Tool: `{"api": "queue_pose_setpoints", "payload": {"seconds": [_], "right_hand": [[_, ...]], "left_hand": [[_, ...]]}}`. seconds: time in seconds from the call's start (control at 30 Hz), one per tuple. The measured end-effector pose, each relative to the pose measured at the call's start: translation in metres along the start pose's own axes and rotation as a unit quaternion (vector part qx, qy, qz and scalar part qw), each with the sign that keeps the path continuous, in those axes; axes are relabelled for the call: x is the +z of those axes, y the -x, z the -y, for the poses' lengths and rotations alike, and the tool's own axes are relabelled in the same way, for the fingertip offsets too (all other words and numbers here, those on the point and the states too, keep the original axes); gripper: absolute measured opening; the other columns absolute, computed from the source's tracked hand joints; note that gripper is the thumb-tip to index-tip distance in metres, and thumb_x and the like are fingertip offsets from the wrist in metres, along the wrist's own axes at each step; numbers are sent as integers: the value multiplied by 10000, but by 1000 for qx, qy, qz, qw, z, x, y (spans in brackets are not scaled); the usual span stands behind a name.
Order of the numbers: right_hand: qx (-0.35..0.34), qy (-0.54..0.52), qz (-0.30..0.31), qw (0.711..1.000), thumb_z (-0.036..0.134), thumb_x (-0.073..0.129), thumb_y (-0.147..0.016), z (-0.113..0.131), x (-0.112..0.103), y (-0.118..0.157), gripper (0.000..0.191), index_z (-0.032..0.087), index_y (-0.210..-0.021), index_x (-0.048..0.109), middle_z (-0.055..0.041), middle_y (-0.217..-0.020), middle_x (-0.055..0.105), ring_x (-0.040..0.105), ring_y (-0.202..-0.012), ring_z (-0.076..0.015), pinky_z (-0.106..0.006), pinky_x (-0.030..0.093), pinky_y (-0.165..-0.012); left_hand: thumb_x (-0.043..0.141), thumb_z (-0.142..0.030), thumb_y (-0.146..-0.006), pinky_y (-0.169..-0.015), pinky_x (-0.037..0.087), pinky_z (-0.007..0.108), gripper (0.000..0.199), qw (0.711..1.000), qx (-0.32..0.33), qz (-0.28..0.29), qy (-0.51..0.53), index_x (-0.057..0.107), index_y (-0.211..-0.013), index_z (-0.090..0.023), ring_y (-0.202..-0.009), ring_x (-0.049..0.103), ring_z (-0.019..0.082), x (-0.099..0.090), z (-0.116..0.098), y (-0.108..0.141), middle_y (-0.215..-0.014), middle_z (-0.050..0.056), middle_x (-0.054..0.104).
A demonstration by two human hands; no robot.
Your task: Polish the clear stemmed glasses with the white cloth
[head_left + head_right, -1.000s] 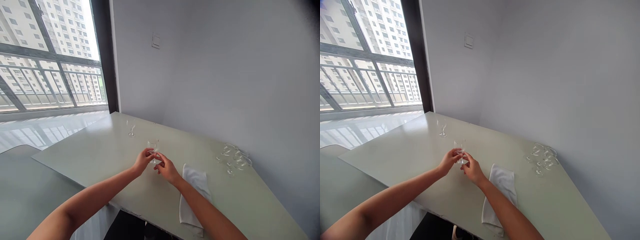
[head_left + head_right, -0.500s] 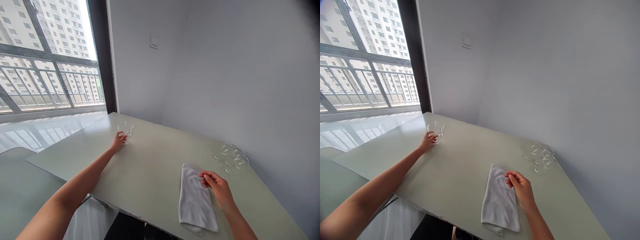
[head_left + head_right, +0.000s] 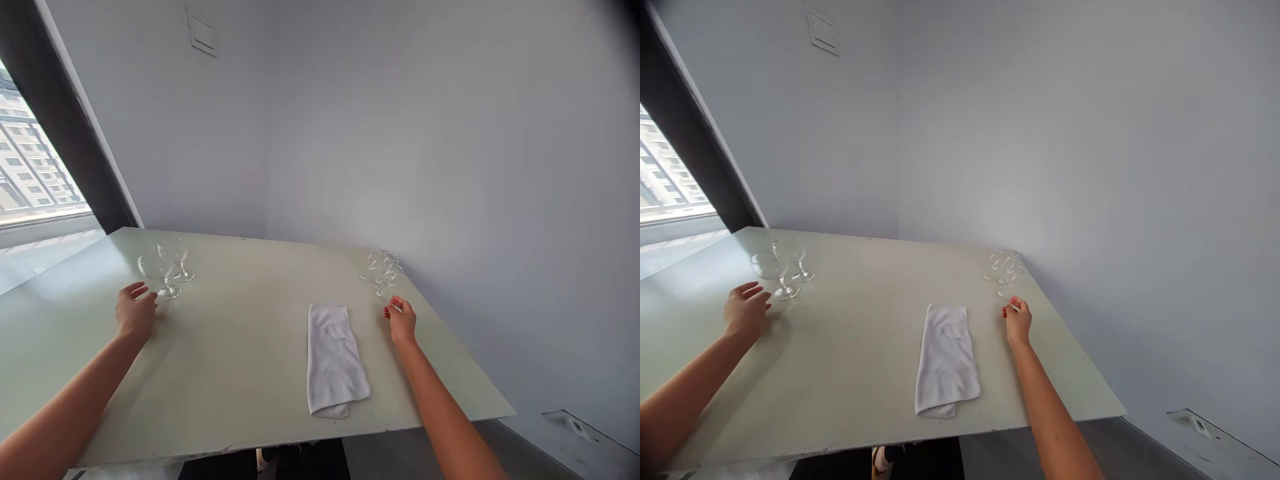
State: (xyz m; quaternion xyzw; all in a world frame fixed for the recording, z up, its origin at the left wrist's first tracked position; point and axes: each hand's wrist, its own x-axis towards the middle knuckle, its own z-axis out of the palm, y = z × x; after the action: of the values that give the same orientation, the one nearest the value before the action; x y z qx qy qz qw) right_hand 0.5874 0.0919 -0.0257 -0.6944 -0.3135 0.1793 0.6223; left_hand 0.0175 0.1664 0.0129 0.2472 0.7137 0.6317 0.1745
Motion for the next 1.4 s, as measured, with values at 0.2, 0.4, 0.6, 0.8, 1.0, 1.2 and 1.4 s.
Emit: {"api": "queue_pose_setpoints", "payload": {"seconds": [0.2,0.4,0.6,0.8,1.0,1.2,1.4], "right_hand": [[20,19,48,998,270,616,-590,6,29,-42,474,164,-1045,533,-94,-1024,597,596,-566,-111,-231,497,-473],[-51,30,137,989,329,607,-630,39,73,9,295,145,-859,593,-72,-821,632,534,-515,-101,-215,437,-440],[-141,12,426,894,311,529,-758,106,108,150,392,202,-1135,523,-40,-810,657,585,-568,-137,-251,474,-506],[-250,21,520,816,196,452,-808,123,120,214,479,283,-1279,435,-50,-995,642,621,-775,-173,-330,516,-691],[-257,40,498,827,267,505,-788,122,92,186,358,308,-1138,569,-43,-1295,479,603,-880,-193,-325,528,-640],[-140,82,393,905,379,558,-751,92,53,130,280,261,-991,642,-50,-1302,478,620,-866,-197,-283,544,-604],[-87,60,318,942,445,603,-687,67,22,88,319,204,-887,659,-92,-1255,521,636,-822,-216,-264,546,-542]], "left_hand": [[563,-147,-543,-521,390,195,328,986,-60,122,97,554,-868,-188,-640,486,82,3,5,52,-854,-7,557],[574,-236,-589,-599,387,224,276,937,-39,343,59,635,-853,-186,-665,485,99,5,-8,126,-822,9,586],[637,-345,-662,-577,364,231,388,862,19,502,64,634,-1029,-219,-612,455,97,6,-35,207,-757,3,564],[628,-426,-696,-655,404,278,356,854,-57,484,181,634,-992,-228,-772,532,162,-4,-37,222,-911,64,615],[629,-504,-623,-573,347,240,373,947,23,312,75,623,-837,-199,-739,515,147,-31,-24,101,-928,51,629],[708,-466,-516,-590,345,245,454,961,-42,274,-9,630,-876,-199,-661,489,122,-55,-13,16,-863,44,657],[733,-439,-490,-556,331,236,456,960,-54,275,-23,646,-867,-195,-617,465,107,-46,-1,5,-844,47,659]]}}
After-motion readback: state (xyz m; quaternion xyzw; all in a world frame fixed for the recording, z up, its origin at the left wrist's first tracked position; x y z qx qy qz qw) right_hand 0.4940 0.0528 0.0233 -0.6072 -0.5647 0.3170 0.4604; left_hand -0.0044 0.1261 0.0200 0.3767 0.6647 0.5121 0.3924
